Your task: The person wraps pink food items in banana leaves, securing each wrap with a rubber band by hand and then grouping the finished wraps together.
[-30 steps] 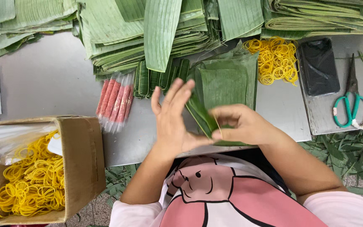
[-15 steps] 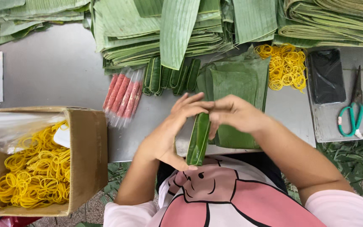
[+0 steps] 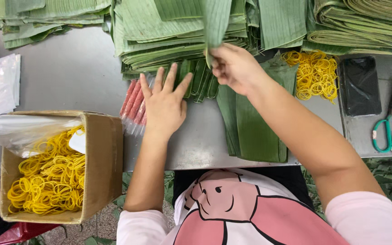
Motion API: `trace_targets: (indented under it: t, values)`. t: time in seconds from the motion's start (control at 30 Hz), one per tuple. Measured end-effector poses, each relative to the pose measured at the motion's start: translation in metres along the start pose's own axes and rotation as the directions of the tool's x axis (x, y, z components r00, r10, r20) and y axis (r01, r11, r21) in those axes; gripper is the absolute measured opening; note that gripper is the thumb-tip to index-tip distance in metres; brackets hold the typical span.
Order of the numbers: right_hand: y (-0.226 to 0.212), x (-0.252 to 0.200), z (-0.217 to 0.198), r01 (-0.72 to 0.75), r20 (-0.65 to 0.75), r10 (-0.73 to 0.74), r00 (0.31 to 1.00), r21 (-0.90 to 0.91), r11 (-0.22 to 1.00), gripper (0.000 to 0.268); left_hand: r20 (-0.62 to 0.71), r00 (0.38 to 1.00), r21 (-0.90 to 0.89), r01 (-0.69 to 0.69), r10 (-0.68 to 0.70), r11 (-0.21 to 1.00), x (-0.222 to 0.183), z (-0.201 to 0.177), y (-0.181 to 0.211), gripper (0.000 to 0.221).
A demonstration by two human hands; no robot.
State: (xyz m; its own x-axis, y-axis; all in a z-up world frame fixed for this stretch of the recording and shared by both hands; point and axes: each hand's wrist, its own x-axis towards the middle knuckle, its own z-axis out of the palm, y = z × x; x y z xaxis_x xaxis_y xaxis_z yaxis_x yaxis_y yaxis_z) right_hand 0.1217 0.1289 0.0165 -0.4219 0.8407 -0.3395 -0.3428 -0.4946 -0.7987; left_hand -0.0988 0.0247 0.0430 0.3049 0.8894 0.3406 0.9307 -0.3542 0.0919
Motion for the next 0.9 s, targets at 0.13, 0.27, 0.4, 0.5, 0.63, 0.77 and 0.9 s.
trace_targets:
  t: [0.13, 0.27, 0.4, 0.5, 0.63, 0.77, 0.9]
  values:
    - [0.008, -0.056, -0.014, -0.023, 0.058, 0.025, 0.998, -0.035, 0.999, 0.012, -0.027, 0.998, -0.166, 0.056, -0.061, 0.985, 0.0, 0.006, 0.007, 0.06]
    - [0.034, -0.112, -0.02, 0.104, 0.211, 0.069, 0.975, -0.709, 0.698, 0.026, 0.094, 0.978, -0.995, 0.1, -0.185, 0.023, -0.008, 0.016, 0.033, 0.047]
    - [0.036, -0.127, -0.042, 0.263, 0.228, -0.138, 0.964, -0.902, 0.343, 0.033, 0.377, 0.917, -0.909, 0.34, -0.128, -0.241, -0.009, 0.04, 0.065, 0.031]
    - [0.027, -0.131, -0.057, 0.29, -0.297, -0.431, 0.852, -0.419, 0.861, 0.029, 0.451, 0.887, -0.87, 0.461, 0.096, -0.173, -0.023, 0.049, 0.076, 0.032]
    - [0.009, -0.165, -0.051, 0.579, -0.077, -0.749, 0.658, -0.585, 0.568, 0.015, 0.588, 0.795, -0.746, 0.605, 0.151, -0.28, -0.027, 0.073, 0.095, 0.03]
    - [-0.009, -0.187, -0.022, 0.614, 0.636, -0.496, 0.59, -0.753, -0.236, 0.05, 0.653, 0.742, -0.457, 0.548, 0.154, -0.701, -0.018, 0.064, 0.094, 0.031]
    - [-0.011, -0.189, -0.01, 0.647, 0.675, -0.369, 0.639, -0.731, -0.218, 0.061, 0.682, 0.71, -0.429, 0.583, 0.175, -0.689, -0.013, 0.046, 0.097, 0.047]
